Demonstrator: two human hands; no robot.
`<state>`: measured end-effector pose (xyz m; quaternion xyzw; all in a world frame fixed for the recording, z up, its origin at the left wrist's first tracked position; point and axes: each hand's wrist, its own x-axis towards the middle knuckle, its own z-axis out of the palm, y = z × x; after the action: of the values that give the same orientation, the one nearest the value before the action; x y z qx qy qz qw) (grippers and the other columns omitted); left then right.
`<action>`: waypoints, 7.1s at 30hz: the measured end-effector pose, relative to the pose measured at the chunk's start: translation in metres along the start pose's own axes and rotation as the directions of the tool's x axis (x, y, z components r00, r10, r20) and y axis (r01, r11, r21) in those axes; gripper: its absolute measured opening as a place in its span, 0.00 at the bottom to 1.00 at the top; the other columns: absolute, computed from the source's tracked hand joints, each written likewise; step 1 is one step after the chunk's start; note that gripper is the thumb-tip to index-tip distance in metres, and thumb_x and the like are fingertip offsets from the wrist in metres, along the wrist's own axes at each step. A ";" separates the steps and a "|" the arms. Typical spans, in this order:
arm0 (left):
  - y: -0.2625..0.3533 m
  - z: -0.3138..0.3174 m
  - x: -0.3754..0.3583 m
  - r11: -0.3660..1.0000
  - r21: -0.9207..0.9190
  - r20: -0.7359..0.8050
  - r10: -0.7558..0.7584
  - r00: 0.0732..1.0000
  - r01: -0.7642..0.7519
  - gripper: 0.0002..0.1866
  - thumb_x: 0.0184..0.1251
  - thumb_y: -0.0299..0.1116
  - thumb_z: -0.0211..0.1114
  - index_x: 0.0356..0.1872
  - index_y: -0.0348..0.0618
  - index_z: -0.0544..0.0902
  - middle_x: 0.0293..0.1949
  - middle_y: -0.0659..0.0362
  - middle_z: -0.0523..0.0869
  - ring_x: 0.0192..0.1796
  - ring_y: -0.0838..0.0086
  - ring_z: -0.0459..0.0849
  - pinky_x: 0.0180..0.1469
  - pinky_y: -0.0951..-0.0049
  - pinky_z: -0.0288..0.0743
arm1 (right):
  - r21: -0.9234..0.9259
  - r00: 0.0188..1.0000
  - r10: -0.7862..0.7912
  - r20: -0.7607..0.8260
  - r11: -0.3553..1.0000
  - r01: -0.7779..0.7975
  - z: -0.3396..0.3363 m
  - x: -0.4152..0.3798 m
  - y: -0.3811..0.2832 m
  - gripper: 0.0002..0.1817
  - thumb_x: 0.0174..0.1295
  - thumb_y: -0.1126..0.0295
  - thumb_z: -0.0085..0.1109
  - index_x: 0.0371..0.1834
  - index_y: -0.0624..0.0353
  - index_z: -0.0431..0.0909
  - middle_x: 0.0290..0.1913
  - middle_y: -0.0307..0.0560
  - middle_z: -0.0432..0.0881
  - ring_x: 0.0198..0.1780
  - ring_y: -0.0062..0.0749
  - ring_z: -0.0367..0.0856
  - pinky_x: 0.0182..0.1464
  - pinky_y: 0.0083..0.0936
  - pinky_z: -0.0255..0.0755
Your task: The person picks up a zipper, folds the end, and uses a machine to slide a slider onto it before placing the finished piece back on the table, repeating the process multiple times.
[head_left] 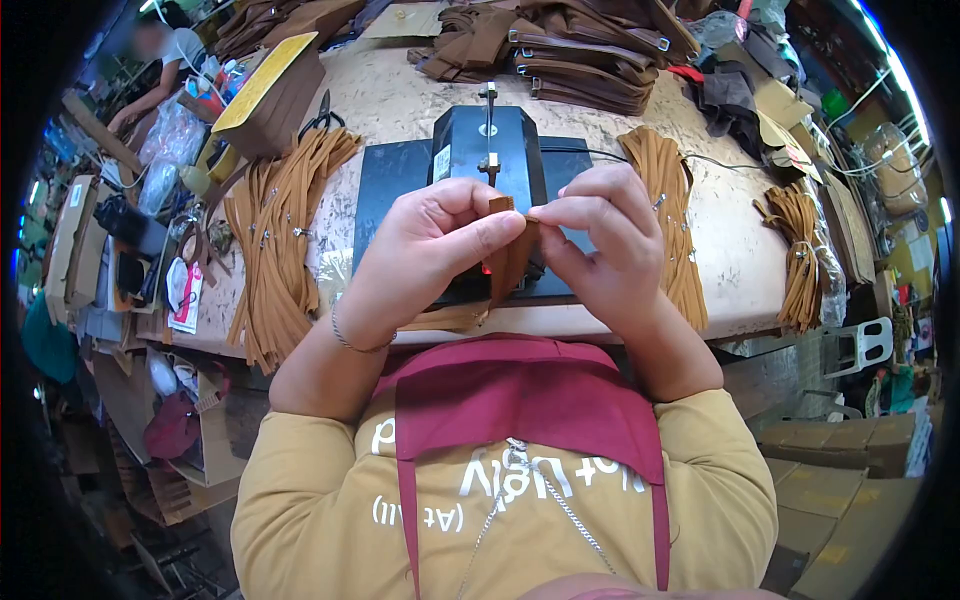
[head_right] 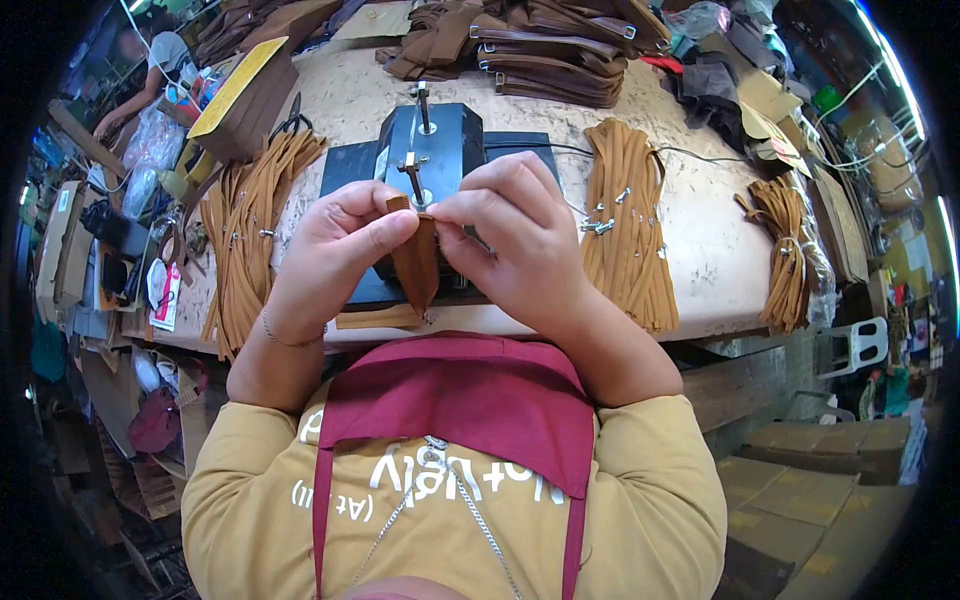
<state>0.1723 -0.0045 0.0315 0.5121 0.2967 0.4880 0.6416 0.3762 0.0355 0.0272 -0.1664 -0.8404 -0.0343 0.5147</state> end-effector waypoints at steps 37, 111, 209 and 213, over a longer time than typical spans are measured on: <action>-0.009 -0.055 0.049 0.940 0.315 -0.256 0.220 0.941 -0.134 0.07 0.65 0.23 0.67 0.43 0.37 0.83 0.38 0.64 0.85 0.40 0.84 0.81 0.47 0.82 0.74 | 0.648 0.902 0.217 0.373 0.635 -0.421 0.026 -0.027 0.026 0.10 0.63 0.69 0.62 0.25 0.61 0.80 0.30 0.43 0.74 0.34 0.30 0.74 0.37 0.25 0.68; -0.001 -0.048 0.062 0.887 0.444 -0.205 0.237 0.950 -0.126 0.07 0.67 0.21 0.64 0.44 0.36 0.83 0.38 0.62 0.86 0.41 0.81 0.83 0.47 0.81 0.76 | 0.739 0.944 0.084 0.320 0.601 -0.304 0.038 -0.015 0.027 0.13 0.63 0.71 0.61 0.20 0.61 0.77 0.17 0.40 0.68 0.24 0.35 0.68 0.31 0.31 0.60; 0.006 0.000 0.020 0.094 0.884 0.315 0.605 0.732 -0.458 0.06 0.59 0.26 0.66 0.34 0.39 0.77 0.36 0.52 0.78 0.41 0.57 0.77 0.46 0.61 0.72 | 0.716 0.797 0.569 0.201 0.470 -0.516 0.019 0.004 0.009 0.08 0.59 0.83 0.61 0.41 0.63 0.80 0.41 0.40 0.81 0.42 0.19 0.79 0.46 0.16 0.74; 0.005 -0.009 0.020 0.141 0.915 0.188 0.680 0.709 -0.377 0.06 0.60 0.28 0.67 0.31 0.42 0.77 0.35 0.54 0.79 0.39 0.58 0.77 0.44 0.62 0.70 | 0.683 0.631 0.728 0.268 0.318 -0.657 0.033 0.004 0.033 0.05 0.61 0.78 0.62 0.40 0.61 0.82 0.35 0.34 0.82 0.36 0.12 0.77 0.40 0.12 0.71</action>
<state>0.1695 0.0173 0.0353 0.7719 0.3949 0.4979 -0.0201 0.3572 0.0753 0.0117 -0.2876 -0.6008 0.5191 0.5356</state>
